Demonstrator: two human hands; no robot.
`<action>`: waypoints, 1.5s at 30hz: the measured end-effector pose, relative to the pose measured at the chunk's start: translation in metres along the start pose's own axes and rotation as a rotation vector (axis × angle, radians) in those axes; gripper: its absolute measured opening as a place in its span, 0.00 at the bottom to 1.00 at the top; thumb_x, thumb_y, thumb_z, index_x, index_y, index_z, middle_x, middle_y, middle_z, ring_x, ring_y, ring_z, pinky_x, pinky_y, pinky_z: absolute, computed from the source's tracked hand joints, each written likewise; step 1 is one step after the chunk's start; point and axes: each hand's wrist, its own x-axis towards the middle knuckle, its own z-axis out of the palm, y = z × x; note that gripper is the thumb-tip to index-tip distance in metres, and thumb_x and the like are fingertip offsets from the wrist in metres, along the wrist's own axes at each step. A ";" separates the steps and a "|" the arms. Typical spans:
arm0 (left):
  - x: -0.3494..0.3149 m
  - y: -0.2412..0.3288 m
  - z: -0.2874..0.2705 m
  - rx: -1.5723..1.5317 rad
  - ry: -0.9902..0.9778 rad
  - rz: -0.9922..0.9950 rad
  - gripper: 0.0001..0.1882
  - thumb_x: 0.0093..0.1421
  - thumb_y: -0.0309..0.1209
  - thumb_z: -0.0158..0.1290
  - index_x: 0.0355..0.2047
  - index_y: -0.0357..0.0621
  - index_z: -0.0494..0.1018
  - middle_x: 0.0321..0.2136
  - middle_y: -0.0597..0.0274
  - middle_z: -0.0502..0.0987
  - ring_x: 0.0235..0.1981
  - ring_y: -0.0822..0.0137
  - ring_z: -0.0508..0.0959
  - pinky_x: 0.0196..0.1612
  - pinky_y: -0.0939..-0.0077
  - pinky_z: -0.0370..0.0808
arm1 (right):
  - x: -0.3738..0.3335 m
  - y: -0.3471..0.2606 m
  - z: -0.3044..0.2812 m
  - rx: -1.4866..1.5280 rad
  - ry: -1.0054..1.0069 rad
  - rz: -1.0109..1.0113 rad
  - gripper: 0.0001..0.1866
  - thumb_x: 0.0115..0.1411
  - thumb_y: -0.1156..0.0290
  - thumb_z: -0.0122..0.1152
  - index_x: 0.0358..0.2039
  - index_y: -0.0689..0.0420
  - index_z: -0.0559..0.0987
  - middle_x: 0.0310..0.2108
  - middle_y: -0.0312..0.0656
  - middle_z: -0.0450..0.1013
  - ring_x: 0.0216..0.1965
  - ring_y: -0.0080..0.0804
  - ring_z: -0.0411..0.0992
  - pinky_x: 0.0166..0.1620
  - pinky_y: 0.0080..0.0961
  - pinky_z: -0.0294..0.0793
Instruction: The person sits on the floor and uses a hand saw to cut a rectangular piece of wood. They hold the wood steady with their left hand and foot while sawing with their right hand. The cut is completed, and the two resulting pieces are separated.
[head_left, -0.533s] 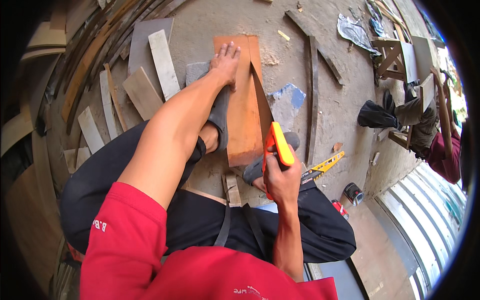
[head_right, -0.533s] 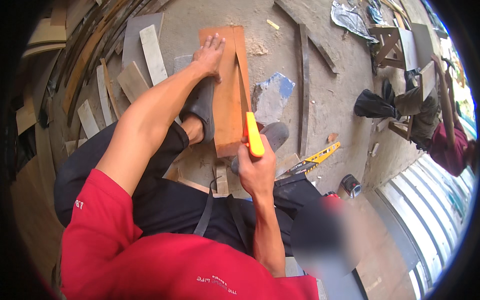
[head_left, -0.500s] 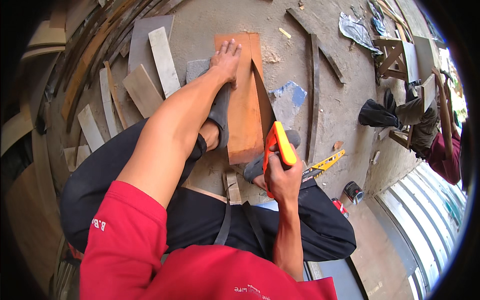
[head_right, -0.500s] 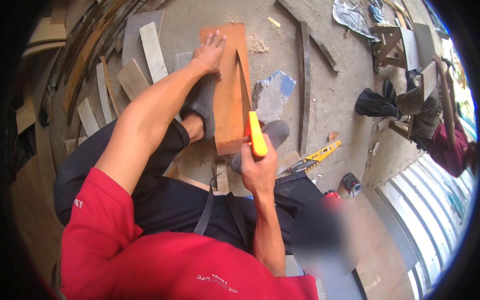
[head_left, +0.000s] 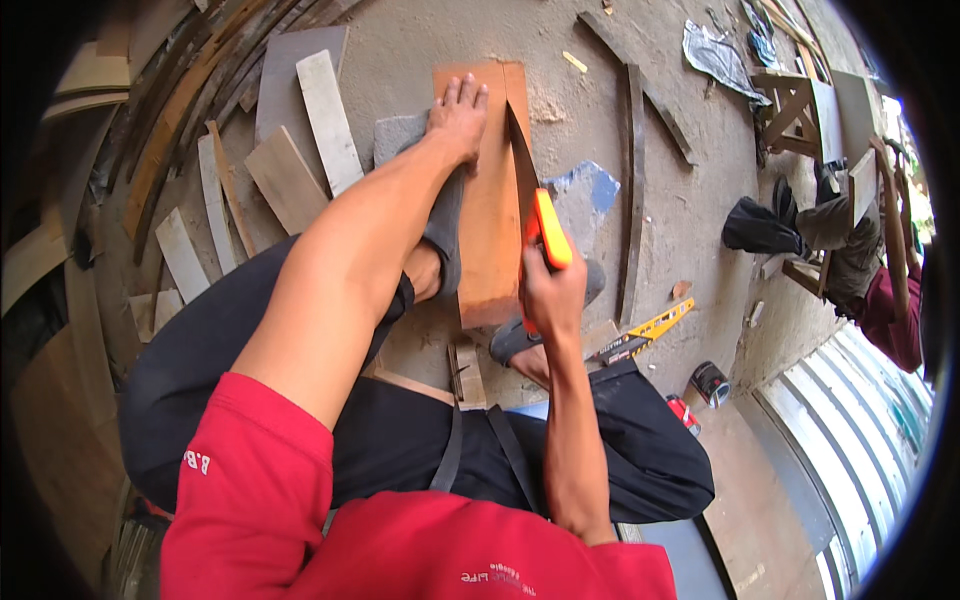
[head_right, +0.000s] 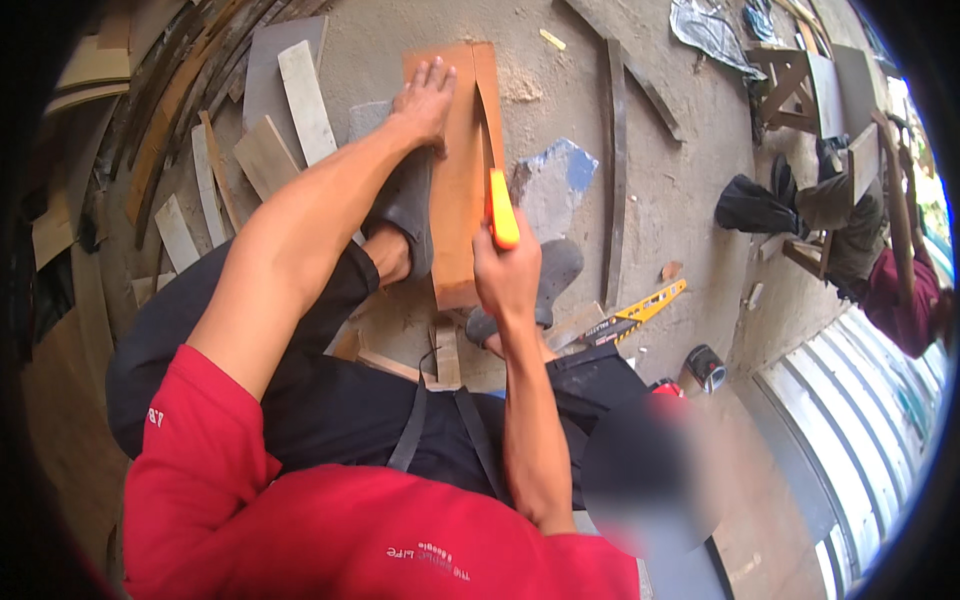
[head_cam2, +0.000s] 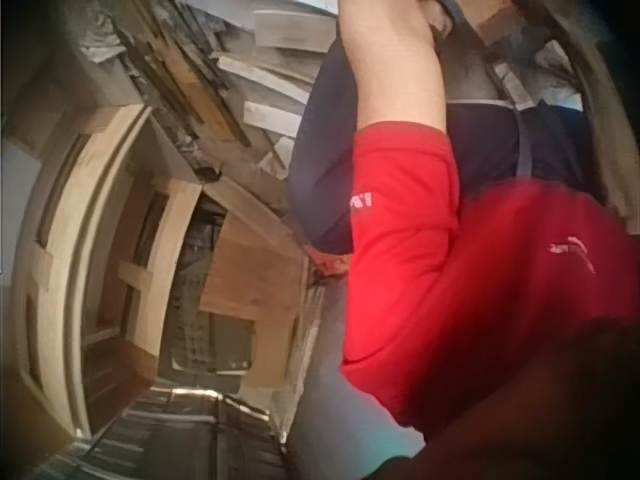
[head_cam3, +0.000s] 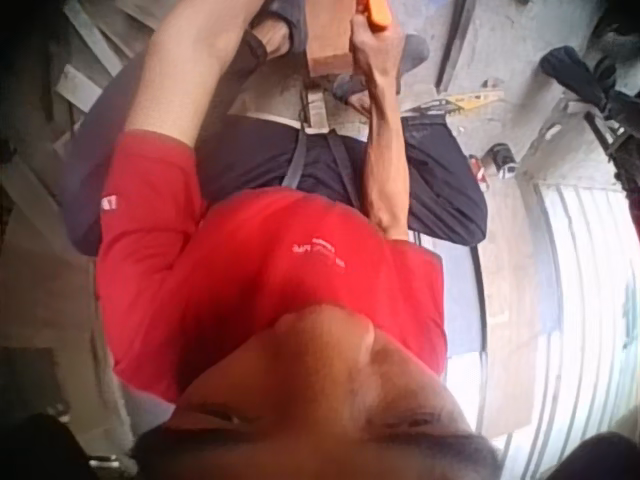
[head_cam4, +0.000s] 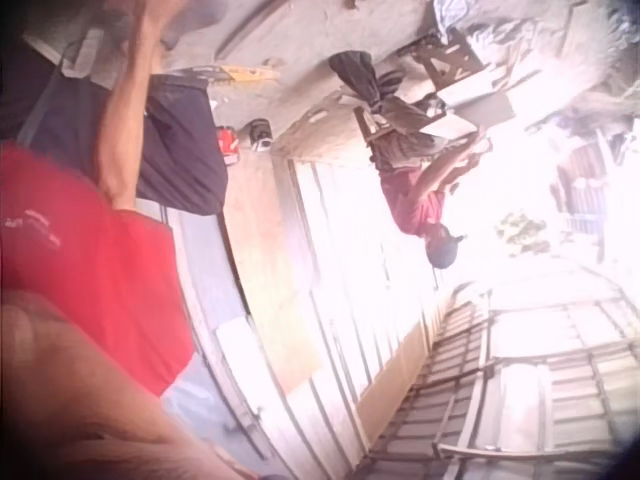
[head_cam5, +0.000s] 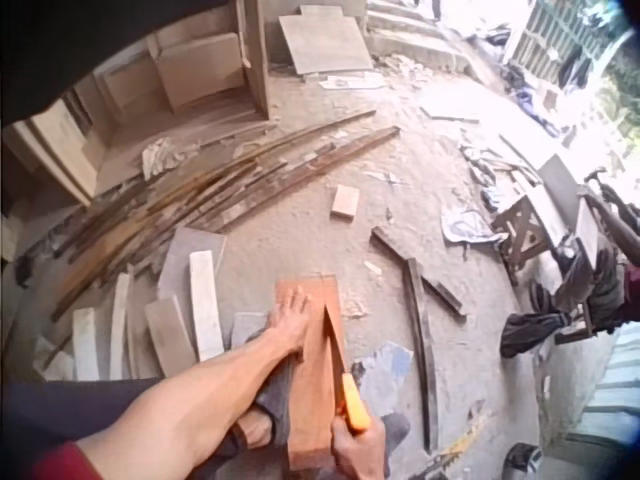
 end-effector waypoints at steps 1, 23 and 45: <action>0.002 0.001 -0.005 0.021 0.014 -0.013 0.76 0.28 0.42 0.79 0.72 0.42 0.40 0.73 0.45 0.40 0.74 0.46 0.43 0.71 0.54 0.56 | -0.001 0.003 -0.002 0.054 0.005 0.021 0.06 0.59 0.75 0.57 0.36 0.63 0.75 0.24 0.43 0.70 0.26 0.31 0.69 0.34 0.28 0.70; 0.002 0.002 -0.006 0.009 0.007 -0.034 0.77 0.29 0.41 0.80 0.73 0.44 0.39 0.74 0.46 0.38 0.74 0.46 0.41 0.72 0.54 0.54 | -0.023 0.018 -0.005 0.116 0.002 -0.014 0.06 0.60 0.73 0.58 0.34 0.62 0.73 0.23 0.41 0.69 0.26 0.27 0.66 0.33 0.27 0.69; 0.001 0.000 -0.006 0.012 0.010 -0.012 0.77 0.28 0.41 0.80 0.73 0.42 0.40 0.73 0.44 0.39 0.74 0.44 0.43 0.71 0.52 0.55 | -0.024 0.021 -0.007 0.104 -0.013 0.005 0.05 0.60 0.75 0.57 0.35 0.62 0.74 0.23 0.41 0.69 0.26 0.28 0.67 0.33 0.28 0.69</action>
